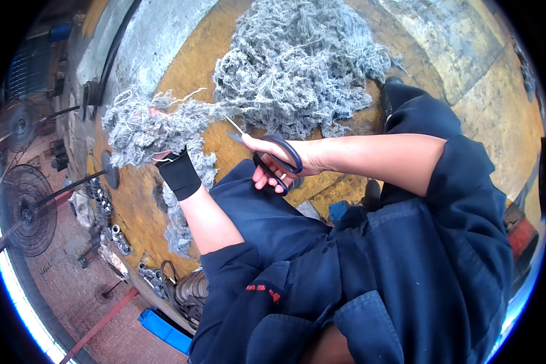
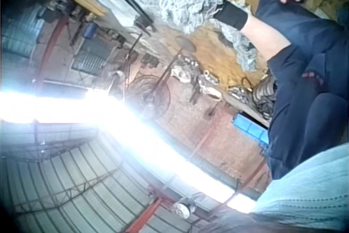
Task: The person cuts through a large pile of tangled gray waste material using shears, pulling sections of the material apart by hand while cutting to divide it into smaller pieces.
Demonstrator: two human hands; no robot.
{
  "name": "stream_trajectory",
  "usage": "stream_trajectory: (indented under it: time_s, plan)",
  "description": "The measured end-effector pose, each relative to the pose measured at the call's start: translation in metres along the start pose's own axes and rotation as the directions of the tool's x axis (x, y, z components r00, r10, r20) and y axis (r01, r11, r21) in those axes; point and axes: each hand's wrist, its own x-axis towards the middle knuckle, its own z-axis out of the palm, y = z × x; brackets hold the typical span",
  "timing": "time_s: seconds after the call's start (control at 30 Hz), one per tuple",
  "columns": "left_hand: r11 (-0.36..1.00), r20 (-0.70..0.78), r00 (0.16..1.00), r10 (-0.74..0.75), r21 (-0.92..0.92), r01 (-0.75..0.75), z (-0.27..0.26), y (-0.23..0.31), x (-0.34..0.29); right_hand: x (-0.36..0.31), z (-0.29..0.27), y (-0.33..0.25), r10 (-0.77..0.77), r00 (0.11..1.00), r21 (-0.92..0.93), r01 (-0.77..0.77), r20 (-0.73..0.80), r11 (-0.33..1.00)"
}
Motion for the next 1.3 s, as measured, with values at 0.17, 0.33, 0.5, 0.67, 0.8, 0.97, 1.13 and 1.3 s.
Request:
stream_trajectory:
  time_s: [0.17, 0.33, 0.5, 0.67, 0.8, 0.97, 1.13, 1.3]
  plan:
    - [0.607, -0.425, 0.685, -0.592, -0.794, 0.032, -0.066, -0.06, 0.025, 0.027, 0.009, -0.013, -0.053, 0.994, 0.14, 0.039, 0.1, 0.989]
    - [0.86, -0.565, 0.652, -0.506, -0.382, 0.338, -0.075, -0.073, 0.016, 0.04, 0.011, -0.029, -0.17, 0.984, 0.209, 0.154, 0.062, 0.966]
    - [-0.483, 0.229, 0.953, 0.2, 0.869, -0.107, -0.025, -0.051, -0.03, 0.02, 0.012, -0.058, -0.373, 0.915, -0.105, 0.361, -0.151, 0.927]
    - [-0.557, 0.095, 0.928, 0.361, 0.82, 0.133, -0.073, -0.091, -0.014, -0.008, 0.012, -0.07, -0.402, 0.899, -0.411, 0.304, -0.175, 0.859]
    - [-0.499, 0.001, 0.883, 0.47, 0.825, 0.264, -0.123, -0.118, 0.013, -0.023, 0.017, -0.069, -0.448, 0.872, -0.436, 0.332, -0.197, 0.837]
    - [-0.496, -0.043, 0.819, 0.572, 0.777, 0.387, -0.138, -0.112, 0.024, -0.027, 0.02, -0.067, -0.49, 0.849, -0.384, 0.392, -0.2, 0.836]
    - [-0.623, 0.041, 0.833, 0.551, 0.685, 0.379, -0.167, -0.134, 0.044, -0.039, 0.015, -0.07, -0.477, 0.848, -0.321, 0.396, -0.231, 0.86]
    - [-0.567, 0.008, 0.837, 0.548, 0.739, 0.364, -0.173, -0.123, 0.053, -0.037, 0.003, -0.067, -0.475, 0.853, -0.351, 0.386, -0.217, 0.853]
